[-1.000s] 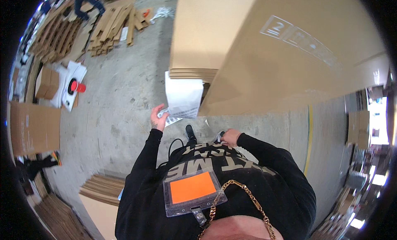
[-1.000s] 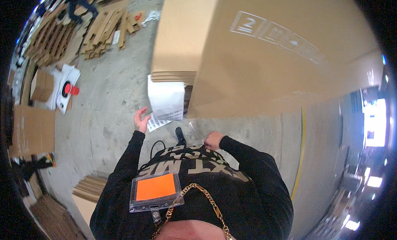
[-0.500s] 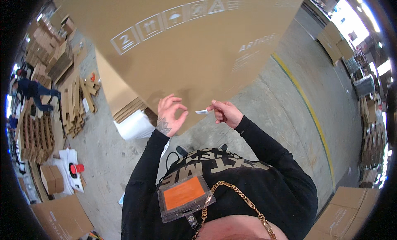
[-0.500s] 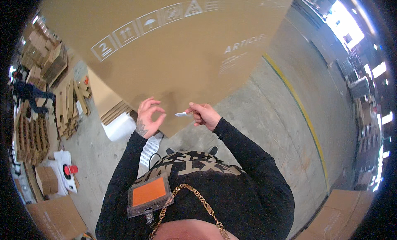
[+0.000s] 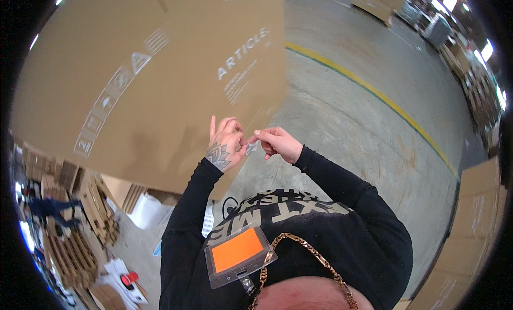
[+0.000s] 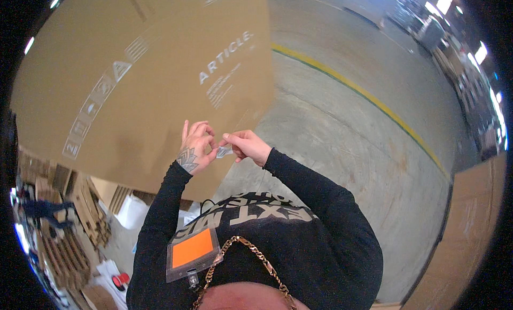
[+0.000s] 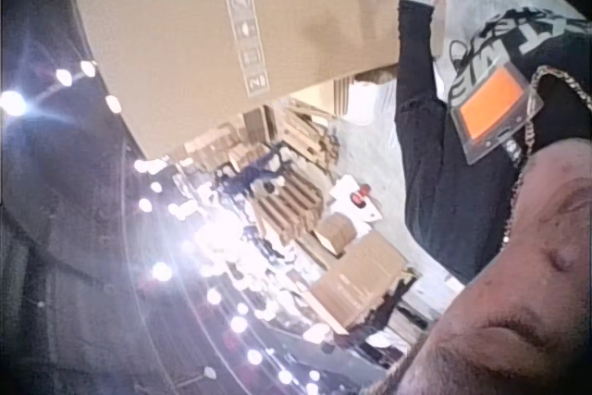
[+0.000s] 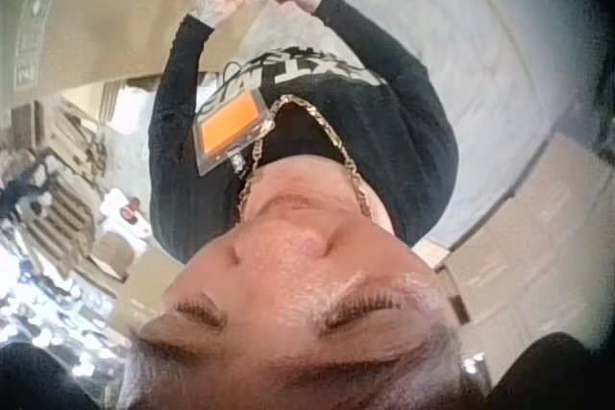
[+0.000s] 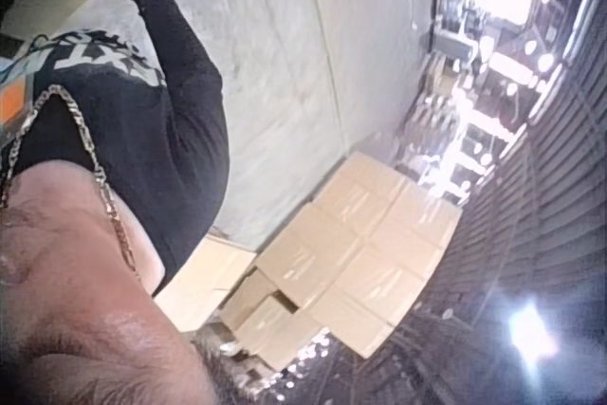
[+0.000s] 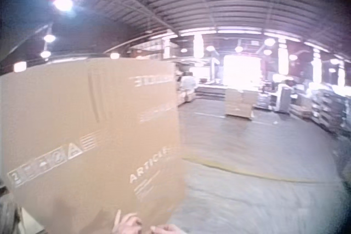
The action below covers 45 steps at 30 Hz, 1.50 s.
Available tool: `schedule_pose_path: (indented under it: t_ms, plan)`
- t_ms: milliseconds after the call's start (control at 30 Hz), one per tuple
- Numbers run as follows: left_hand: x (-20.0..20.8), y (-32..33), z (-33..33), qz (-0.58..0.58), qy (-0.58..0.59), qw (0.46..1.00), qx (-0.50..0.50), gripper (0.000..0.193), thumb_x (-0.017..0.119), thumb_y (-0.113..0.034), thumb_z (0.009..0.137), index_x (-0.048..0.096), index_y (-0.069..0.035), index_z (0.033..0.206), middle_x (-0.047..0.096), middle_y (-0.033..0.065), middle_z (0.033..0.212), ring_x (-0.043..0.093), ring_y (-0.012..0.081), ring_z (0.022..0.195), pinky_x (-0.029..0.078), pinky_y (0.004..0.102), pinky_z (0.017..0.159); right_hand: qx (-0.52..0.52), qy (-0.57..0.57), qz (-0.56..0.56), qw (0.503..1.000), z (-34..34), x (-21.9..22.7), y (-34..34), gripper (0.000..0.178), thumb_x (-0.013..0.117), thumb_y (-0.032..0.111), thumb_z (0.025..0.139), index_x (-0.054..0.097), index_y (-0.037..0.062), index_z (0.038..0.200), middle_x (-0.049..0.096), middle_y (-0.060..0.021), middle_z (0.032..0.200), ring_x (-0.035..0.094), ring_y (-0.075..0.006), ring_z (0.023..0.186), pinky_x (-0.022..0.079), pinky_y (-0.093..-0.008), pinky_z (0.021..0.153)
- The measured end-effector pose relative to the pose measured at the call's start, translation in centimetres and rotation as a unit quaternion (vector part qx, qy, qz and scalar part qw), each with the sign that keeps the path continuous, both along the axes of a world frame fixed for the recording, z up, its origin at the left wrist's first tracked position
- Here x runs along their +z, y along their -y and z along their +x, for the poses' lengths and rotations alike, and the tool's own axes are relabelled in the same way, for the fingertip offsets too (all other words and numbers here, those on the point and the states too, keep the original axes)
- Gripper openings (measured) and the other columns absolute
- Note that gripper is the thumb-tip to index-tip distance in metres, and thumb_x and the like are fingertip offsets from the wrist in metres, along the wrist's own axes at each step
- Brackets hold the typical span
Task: The person repeatedly picks up large flat-packed cardboard boxes, applies a barcode label to the side, and stacks them. The process is repeated for several boxes in a warehouse setting.
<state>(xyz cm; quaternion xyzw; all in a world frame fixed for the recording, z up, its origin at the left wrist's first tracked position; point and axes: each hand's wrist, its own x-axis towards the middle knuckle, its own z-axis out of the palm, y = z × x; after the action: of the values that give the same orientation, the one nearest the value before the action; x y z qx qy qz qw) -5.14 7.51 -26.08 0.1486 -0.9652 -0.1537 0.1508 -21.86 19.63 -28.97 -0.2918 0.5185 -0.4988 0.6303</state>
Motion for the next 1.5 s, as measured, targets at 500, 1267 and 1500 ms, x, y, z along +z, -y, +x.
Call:
schedule_pose_path:
  t_ms: [500, 1267, 1500]
  plan:
    - [2.6, 1.2, -14.0, 0.215, -0.105, 0.952, -0.19, 0.011, 0.072, -0.009, 0.071, 0.062, -0.004, 0.072, 0.055, 0.0079, 0.106, 0.047, 0.0284, 0.12, 0.036, 0.0424, 0.1, -0.455, 0.009, -0.021, 0.89, -10.6, -7.4, -12.9, 0.026, 0.07, 0.027, 0.085, 0.063, 0.0089, 0.102, 0.061, 0.0024, 0.085, 0.057, -0.0075, 0.075, 0.049, -0.024, 0.063]
    - [-9.3, 13.7, -39.0, 0.329, -0.117, 0.934, -0.081, 0.014, 0.077, -0.013, 0.07, 0.068, -0.004, 0.076, 0.059, 0.0097, 0.103, 0.055, 0.0208, 0.103, 0.041, 0.0356, 0.092, -0.508, -0.083, -0.087, 0.853, -32.7, -11.4, -0.2, 0.017, 0.068, 0.011, 0.084, 0.063, 0.0004, 0.096, 0.064, -0.003, 0.085, 0.057, -0.0099, 0.076, 0.046, -0.0239, 0.069]
    - [-15.5, 14.2, -45.3, 0.453, -0.138, 0.88, 0.043, 0.015, 0.078, -0.009, 0.069, 0.067, -0.002, 0.077, 0.057, 0.0046, 0.092, 0.056, 0.0112, 0.076, 0.048, 0.0257, 0.07, -0.465, -0.156, -0.057, 0.87, -42.4, -14.0, 2.8, 0.012, 0.068, 0.005, 0.083, 0.064, 0.0002, 0.093, 0.064, -0.002, 0.081, 0.058, -0.0089, 0.074, 0.048, -0.0229, 0.07]
